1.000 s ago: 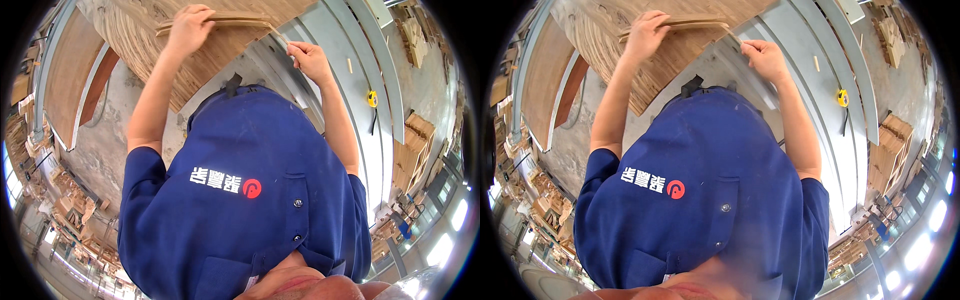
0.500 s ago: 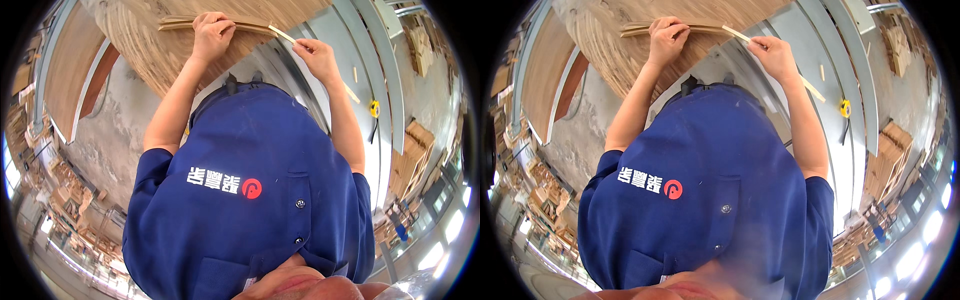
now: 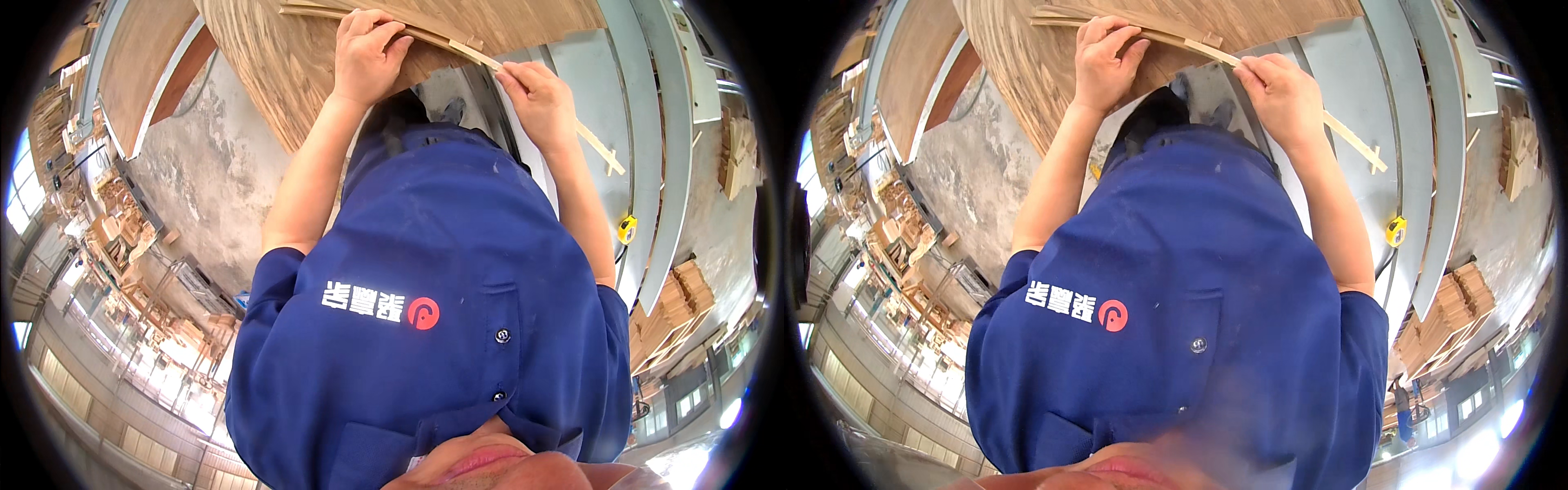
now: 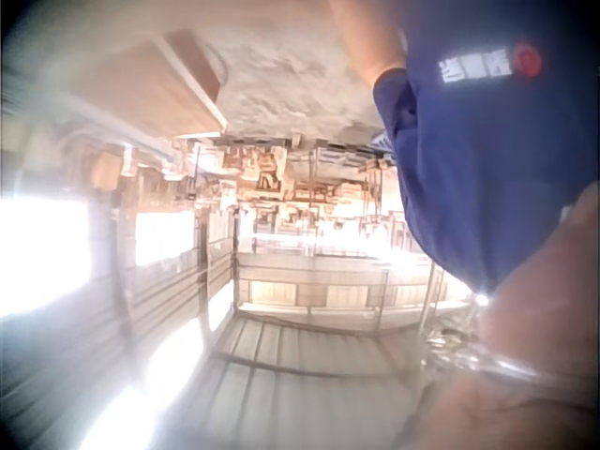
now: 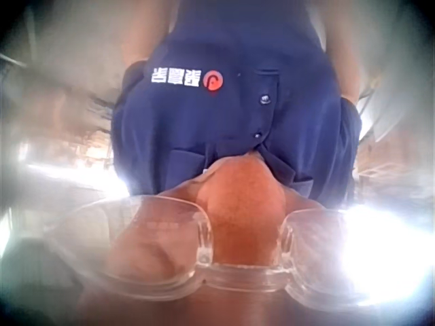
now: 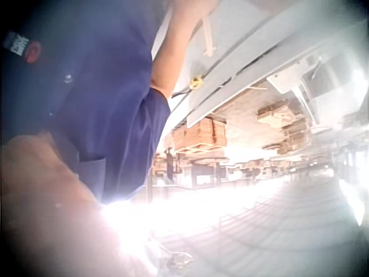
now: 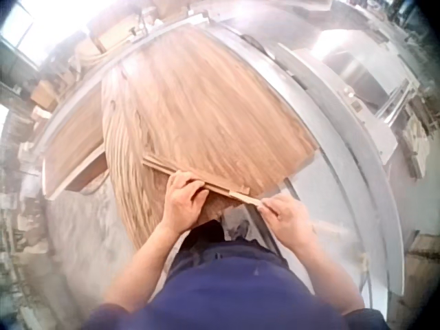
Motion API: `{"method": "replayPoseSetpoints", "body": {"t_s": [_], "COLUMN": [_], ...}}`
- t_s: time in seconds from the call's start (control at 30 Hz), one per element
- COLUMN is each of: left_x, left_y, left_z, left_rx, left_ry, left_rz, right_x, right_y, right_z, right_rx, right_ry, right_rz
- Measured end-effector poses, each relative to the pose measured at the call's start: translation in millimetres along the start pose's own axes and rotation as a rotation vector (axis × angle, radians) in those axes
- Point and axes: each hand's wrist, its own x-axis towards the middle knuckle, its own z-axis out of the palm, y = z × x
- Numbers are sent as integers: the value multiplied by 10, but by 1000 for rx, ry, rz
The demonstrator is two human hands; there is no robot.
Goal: The person collects thin wood strips and fits them into the edge of a larger wooden panel on a sliding table saw, then puts on safety glasses.
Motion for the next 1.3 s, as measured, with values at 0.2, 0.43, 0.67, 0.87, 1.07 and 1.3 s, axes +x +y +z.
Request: {"method": "replayPoseSetpoints", "body": {"t_s": [0.2,0.43,0.67,0.87,1.07,1.3], "left_x": [-16,11,-14,-7,-37,17], "left_y": [22,150,152,124,98,196], "left_z": [98,156,249,241,280,233], "left_rx": [-15,5,-81,-41,-47,-71], "left_ry": [73,5,-22,-71,-62,-39], "left_rz": [16,-14,129,191,220,201], "right_x": [68,117,199,220,153,218], "right_y": [90,13,-13,-29,-7,-162], "right_z": [46,34,104,153,214,242], "right_rx": [-5,10,58,10,-32,-28], "right_ry": [-2,-13,-51,-40,-5,35], "right_rz": [-29,-34,-85,-123,-128,-68]}}
